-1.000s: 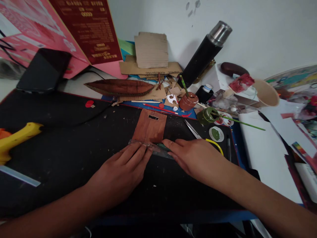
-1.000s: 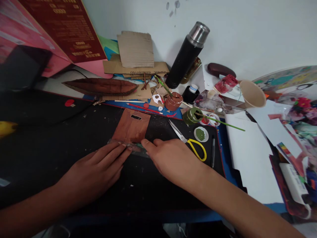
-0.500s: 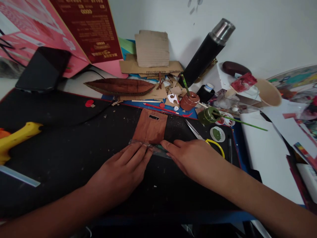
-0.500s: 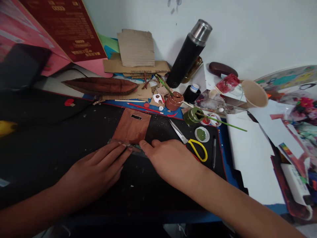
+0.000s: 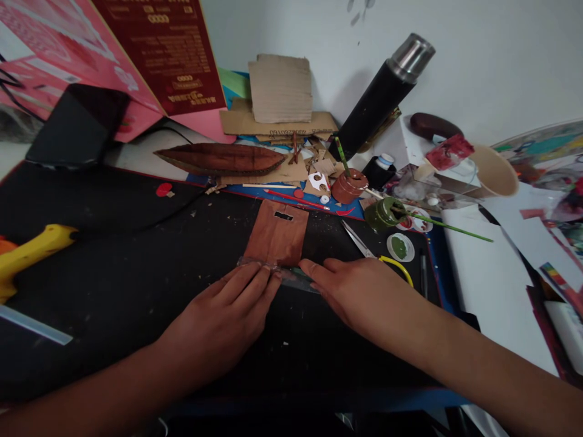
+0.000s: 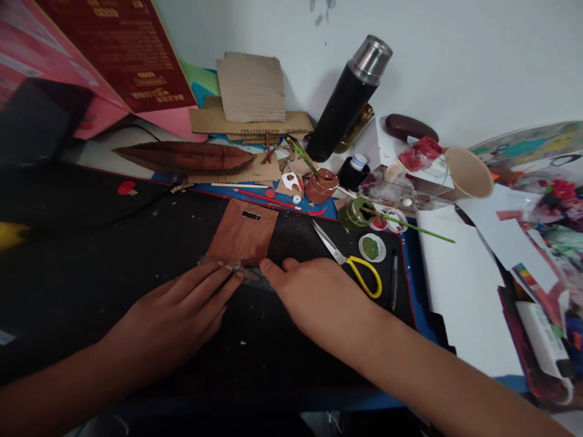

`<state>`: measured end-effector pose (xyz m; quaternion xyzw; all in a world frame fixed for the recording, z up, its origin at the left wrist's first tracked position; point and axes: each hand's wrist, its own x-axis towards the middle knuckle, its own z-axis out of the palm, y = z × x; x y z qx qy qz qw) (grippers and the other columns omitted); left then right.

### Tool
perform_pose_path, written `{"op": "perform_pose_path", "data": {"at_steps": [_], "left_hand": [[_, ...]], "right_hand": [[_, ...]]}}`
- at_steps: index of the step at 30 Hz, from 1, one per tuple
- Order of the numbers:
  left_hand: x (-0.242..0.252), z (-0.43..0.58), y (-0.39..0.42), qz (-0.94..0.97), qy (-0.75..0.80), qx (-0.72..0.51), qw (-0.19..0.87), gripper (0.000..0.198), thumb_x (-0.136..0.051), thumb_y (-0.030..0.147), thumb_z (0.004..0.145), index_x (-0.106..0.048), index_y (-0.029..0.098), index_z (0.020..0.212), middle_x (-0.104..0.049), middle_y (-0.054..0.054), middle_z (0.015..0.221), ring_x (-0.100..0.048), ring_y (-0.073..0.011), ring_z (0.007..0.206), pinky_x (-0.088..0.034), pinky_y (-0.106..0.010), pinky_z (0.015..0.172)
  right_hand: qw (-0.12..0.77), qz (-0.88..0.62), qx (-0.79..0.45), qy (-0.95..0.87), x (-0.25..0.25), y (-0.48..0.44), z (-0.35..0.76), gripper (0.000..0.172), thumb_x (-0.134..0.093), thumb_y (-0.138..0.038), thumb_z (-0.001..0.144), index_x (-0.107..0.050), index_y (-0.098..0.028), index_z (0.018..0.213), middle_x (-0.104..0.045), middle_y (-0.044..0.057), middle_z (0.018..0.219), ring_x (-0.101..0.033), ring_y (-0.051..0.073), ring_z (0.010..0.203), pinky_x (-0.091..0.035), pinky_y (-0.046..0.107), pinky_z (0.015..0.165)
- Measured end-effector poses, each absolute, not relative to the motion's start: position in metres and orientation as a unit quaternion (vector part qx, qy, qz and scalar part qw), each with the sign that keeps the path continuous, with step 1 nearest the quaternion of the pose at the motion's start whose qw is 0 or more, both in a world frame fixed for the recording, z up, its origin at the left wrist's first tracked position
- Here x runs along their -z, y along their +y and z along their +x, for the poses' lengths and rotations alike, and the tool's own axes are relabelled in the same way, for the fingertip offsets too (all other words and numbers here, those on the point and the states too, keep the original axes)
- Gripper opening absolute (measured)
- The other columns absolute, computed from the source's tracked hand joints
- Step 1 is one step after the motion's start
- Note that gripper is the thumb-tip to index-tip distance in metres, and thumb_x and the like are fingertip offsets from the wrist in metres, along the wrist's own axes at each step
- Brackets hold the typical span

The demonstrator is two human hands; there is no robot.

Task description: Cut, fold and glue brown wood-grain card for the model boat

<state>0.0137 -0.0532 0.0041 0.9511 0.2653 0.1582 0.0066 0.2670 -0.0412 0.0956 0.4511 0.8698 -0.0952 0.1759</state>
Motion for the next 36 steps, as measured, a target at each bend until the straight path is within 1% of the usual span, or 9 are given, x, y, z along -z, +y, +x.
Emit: {"op": "perform_pose_path", "data": {"at_steps": [5,10,15,17,21,25,29,36], "left_hand": [[-0.0045,0.0136,-0.0534,0.951,0.270,-0.148,0.008,0.045,-0.048,0.020,0.100,-0.062,0.005,0.140,-0.067,-0.017,0.138,-0.057,-0.0324,0.131,-0.050,-0.043,0.107],[-0.0044,0.0141,-0.0525,0.954,0.262,-0.148,0.003,0.046,-0.047,0.019,0.099,-0.062,0.004,0.140,-0.067,-0.017,0.137,-0.058,-0.0331,0.130,-0.051,-0.043,0.106],[-0.0051,0.0145,-0.0523,0.952,0.264,-0.155,-0.011,0.044,-0.048,0.019,0.099,-0.064,0.005,0.138,-0.069,-0.017,0.135,-0.059,-0.0321,0.129,-0.052,-0.042,0.105],[-0.0051,0.0148,-0.0523,0.952,0.265,-0.155,-0.010,0.045,-0.049,0.018,0.098,-0.063,0.004,0.138,-0.069,-0.017,0.135,-0.059,-0.0324,0.129,-0.052,-0.042,0.105],[-0.0037,0.0145,-0.0526,0.953,0.260,-0.154,0.001,0.048,-0.053,0.019,0.096,-0.060,0.004,0.141,-0.067,-0.019,0.137,-0.058,-0.0334,0.131,-0.051,-0.042,0.106],[-0.0029,0.0137,-0.0528,0.953,0.263,-0.152,0.009,0.048,-0.053,0.020,0.097,-0.059,0.006,0.142,-0.066,-0.018,0.138,-0.057,-0.0322,0.132,-0.050,-0.042,0.108],[-0.0032,0.0138,-0.0523,0.953,0.262,-0.155,0.001,0.046,-0.048,0.020,0.099,-0.060,0.005,0.142,-0.067,-0.018,0.137,-0.057,-0.0321,0.131,-0.052,-0.043,0.107],[-0.0031,0.0154,-0.0523,0.947,0.273,-0.169,0.008,0.042,-0.049,0.022,0.101,-0.064,0.007,0.137,-0.068,-0.017,0.134,-0.058,-0.0303,0.130,-0.049,-0.040,0.109]], "right_hand": [[0.190,0.455,0.107,0.863,-0.0978,-0.0393,0.2632,0.046,-0.059,-0.010,0.097,-0.060,-0.019,0.142,-0.072,0.002,0.085,-0.060,0.015,0.057,-0.019,0.033,0.050],[0.199,0.451,0.111,0.863,-0.0986,-0.0377,0.2610,0.049,-0.062,-0.008,0.092,-0.061,-0.018,0.140,-0.072,0.002,0.086,-0.061,0.016,0.058,-0.017,0.034,0.051],[0.164,0.451,0.102,0.871,-0.0952,-0.0392,0.2658,0.043,-0.059,-0.012,0.097,-0.061,-0.020,0.139,-0.073,0.002,0.086,-0.061,0.015,0.058,-0.019,0.033,0.051],[0.156,0.449,0.101,0.874,-0.0942,-0.0400,0.2680,0.043,-0.059,-0.013,0.098,-0.061,-0.021,0.140,-0.073,0.001,0.085,-0.061,0.014,0.058,-0.020,0.032,0.051],[0.156,0.452,0.092,0.873,-0.0947,-0.0408,0.2689,0.044,-0.060,-0.014,0.098,-0.060,-0.021,0.141,-0.073,0.001,0.085,-0.062,0.014,0.059,-0.020,0.033,0.051],[0.155,0.451,0.091,0.874,-0.0978,-0.0401,0.2676,0.044,-0.060,-0.015,0.099,-0.060,-0.020,0.142,-0.074,0.001,0.089,-0.063,0.014,0.060,-0.023,0.032,0.051],[0.147,0.451,0.091,0.875,-0.0986,-0.0396,0.2667,0.044,-0.060,-0.016,0.099,-0.060,-0.020,0.142,-0.074,0.002,0.089,-0.063,0.014,0.060,-0.023,0.032,0.051],[0.156,0.443,0.099,0.877,-0.0923,-0.0383,0.2633,0.044,-0.057,-0.014,0.100,-0.058,-0.020,0.143,-0.073,0.002,0.091,-0.066,0.016,0.062,-0.025,0.033,0.051]]}}
